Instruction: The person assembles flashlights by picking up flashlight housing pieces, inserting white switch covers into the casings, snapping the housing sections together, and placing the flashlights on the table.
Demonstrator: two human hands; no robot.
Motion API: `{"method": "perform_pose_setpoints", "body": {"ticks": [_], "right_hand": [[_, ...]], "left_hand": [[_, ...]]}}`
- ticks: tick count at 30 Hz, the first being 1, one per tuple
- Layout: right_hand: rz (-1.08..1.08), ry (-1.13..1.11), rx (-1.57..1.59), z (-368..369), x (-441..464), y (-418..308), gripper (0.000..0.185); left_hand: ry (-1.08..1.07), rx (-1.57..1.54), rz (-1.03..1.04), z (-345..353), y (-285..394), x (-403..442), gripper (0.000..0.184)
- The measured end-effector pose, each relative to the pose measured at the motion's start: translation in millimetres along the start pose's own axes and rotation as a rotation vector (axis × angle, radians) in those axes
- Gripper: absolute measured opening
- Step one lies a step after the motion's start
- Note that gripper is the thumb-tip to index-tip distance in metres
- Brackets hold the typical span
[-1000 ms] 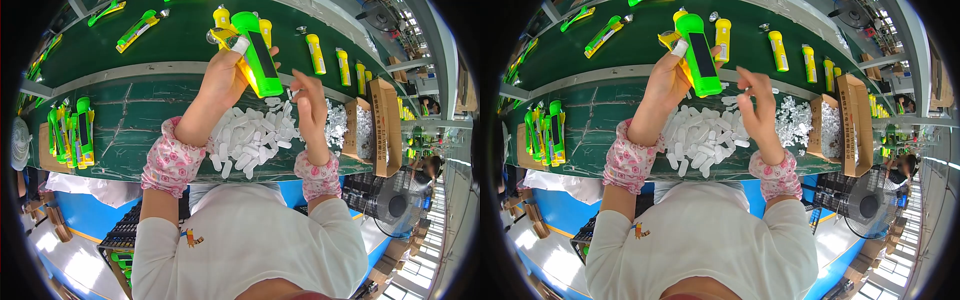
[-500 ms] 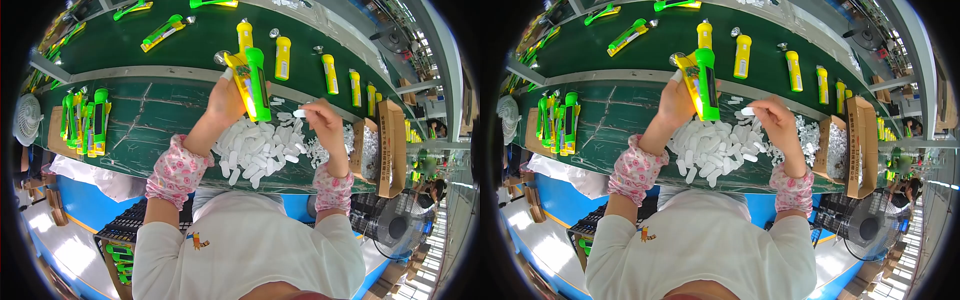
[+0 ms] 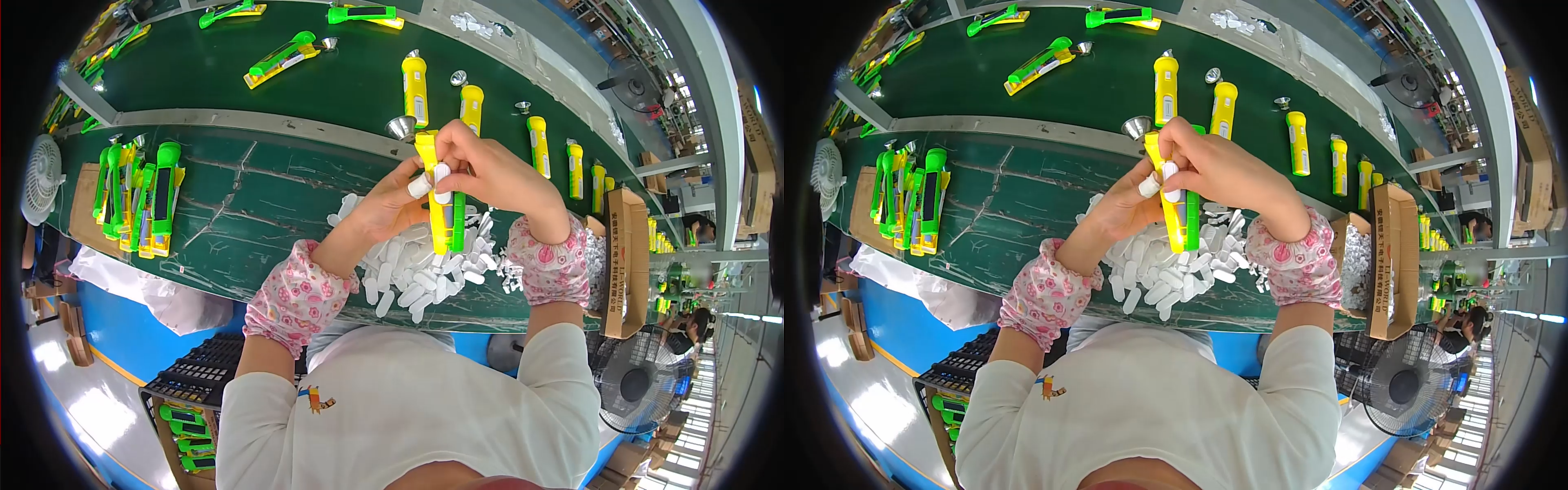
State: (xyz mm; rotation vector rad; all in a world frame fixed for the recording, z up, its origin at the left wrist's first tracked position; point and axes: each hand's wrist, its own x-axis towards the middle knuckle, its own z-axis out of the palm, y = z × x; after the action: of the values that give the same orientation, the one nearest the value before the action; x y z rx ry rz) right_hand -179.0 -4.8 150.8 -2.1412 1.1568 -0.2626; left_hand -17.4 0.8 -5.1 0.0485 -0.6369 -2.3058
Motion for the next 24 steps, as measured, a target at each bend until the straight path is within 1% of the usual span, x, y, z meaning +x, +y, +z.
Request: {"method": "perform_pose_setpoints", "body": {"ticks": [3, 6, 7, 10, 11, 12, 14, 15, 17, 18, 19, 20, 22, 24], "right_hand": [[0.039, -0.052, 0.035, -3, 1, 3, 0.039], [0.055, -0.01, 0.005, -1, 4, -1, 0.042], [0.076, 0.049, -0.024, 8, 4, 8, 0.047], [-0.151, 0.579, -0.527, 32, -13, -5, 0.066], [0.014, 0.619, -0.515, 41, -26, -8, 0.081], [0.122, 0.55, -0.395, 51, -34, -6, 0.08], [0.34, 0.404, -0.146, 75, -45, 7, 0.079], [0.266, 0.373, -0.019, 87, -44, 19, 0.067], [0.151, 0.499, -0.058, 101, -39, 29, 0.059], [0.092, 0.561, -0.078, 104, -37, 30, 0.055], [0.137, 0.599, -0.033, 105, -35, 26, 0.044], [0.116, 0.604, 0.004, 106, -34, 28, 0.042], [0.072, 0.611, 0.077, 108, -29, 32, 0.04], [0.051, 0.605, 0.085, 111, -24, 32, 0.039]], "left_hand": [[0.054, 0.039, -0.02, 1, -3, -2, 0.058], [0.067, 0.028, -0.004, 4, 0, -1, 0.055], [0.078, 0.017, 0.002, 3, 2, -1, 0.055], [0.11, -0.014, 0.047, 2, 5, 0, 0.053], [0.12, -0.026, 0.071, 1, 5, 0, 0.052], [0.133, -0.039, 0.097, 1, 5, 0, 0.052], [0.179, -0.125, 0.16, 3, 5, -2, 0.043], [0.206, -0.15, 0.183, 6, 5, -3, 0.039], [0.259, -0.171, 0.235, 18, 7, 0, 0.033], [0.326, -0.154, 0.259, 16, 5, 1, 0.032], [0.394, -0.138, 0.281, 11, 2, 3, 0.032], [0.462, -0.122, 0.304, 7, 0, 3, 0.031], [0.507, -0.136, 0.328, 0, 2, 3, 0.028], [0.534, -0.152, 0.352, -2, 5, 3, 0.026]]}}
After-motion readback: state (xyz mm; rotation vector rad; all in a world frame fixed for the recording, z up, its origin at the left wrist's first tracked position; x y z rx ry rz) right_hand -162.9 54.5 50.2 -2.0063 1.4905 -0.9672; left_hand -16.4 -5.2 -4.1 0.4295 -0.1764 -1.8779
